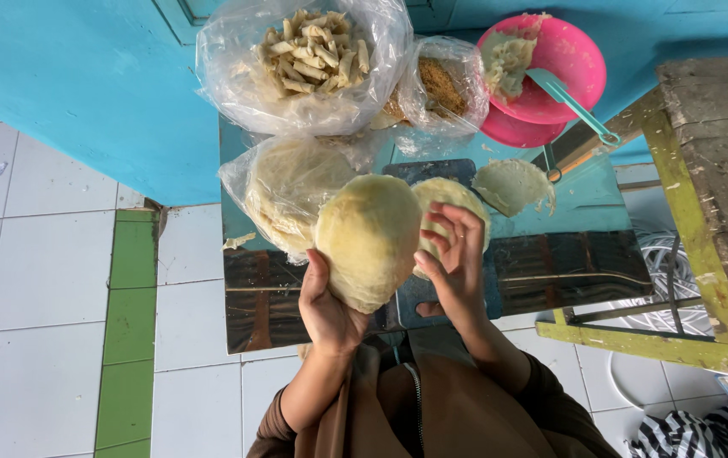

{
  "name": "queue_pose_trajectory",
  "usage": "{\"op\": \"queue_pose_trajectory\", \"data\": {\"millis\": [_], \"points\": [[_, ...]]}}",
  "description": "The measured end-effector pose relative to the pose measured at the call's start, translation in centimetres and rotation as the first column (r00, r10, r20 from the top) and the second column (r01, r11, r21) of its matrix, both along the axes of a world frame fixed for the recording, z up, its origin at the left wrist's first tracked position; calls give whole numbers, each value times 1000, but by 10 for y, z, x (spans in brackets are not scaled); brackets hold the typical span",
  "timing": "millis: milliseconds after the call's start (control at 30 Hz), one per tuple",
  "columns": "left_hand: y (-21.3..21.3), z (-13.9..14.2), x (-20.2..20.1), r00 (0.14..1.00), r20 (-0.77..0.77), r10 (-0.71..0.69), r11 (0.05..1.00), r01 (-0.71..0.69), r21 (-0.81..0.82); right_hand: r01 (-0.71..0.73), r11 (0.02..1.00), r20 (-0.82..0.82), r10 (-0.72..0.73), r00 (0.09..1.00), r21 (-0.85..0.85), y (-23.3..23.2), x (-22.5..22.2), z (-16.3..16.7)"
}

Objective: The person takes thin dough discs from a plastic-covered stack and stretches each one by hand, pulling and rotating the dough to widen it, then places the stretched skin back on the stack or on the metal board. They repeat this with one disc at a time, occasionally pressing a disc flat on the board.

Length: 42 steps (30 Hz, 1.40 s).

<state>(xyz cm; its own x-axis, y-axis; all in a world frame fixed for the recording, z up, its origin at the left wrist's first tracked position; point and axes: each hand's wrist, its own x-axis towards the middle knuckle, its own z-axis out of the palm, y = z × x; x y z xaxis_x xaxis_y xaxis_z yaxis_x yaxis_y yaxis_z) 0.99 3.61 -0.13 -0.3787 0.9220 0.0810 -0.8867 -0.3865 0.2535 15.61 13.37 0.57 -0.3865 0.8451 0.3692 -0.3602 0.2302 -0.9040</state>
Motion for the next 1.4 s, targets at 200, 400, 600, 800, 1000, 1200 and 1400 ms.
{"op": "queue_pose_trajectory", "data": {"millis": [200,400,600,800,1000,1200,1400], "points": [[-5,-28,-12,989,59,-136,990,138,-20,-445,710,-341,298,892,-545,21,16,-42],[-10,-62,-25,916,-43,-399,914,401,56,-307,916,-46,306,951,-257,45,36,-33],[-3,-105,-37,828,-207,-521,844,536,22,-417,901,471,318,823,120,66,38,31],[6,-87,11,824,-501,-263,910,38,-414,-32,854,390,-203,898,520,46,0,44],[20,-17,20,-46,-982,183,902,-390,186,-257,952,-129,237,963,-164,3,-2,12],[20,2,20,-196,-969,149,904,-369,214,-178,955,-157,143,977,-238,-3,13,-17],[21,0,19,-10,-970,245,921,-310,236,-74,929,-43,63,997,-363,-1,15,-9]]}}
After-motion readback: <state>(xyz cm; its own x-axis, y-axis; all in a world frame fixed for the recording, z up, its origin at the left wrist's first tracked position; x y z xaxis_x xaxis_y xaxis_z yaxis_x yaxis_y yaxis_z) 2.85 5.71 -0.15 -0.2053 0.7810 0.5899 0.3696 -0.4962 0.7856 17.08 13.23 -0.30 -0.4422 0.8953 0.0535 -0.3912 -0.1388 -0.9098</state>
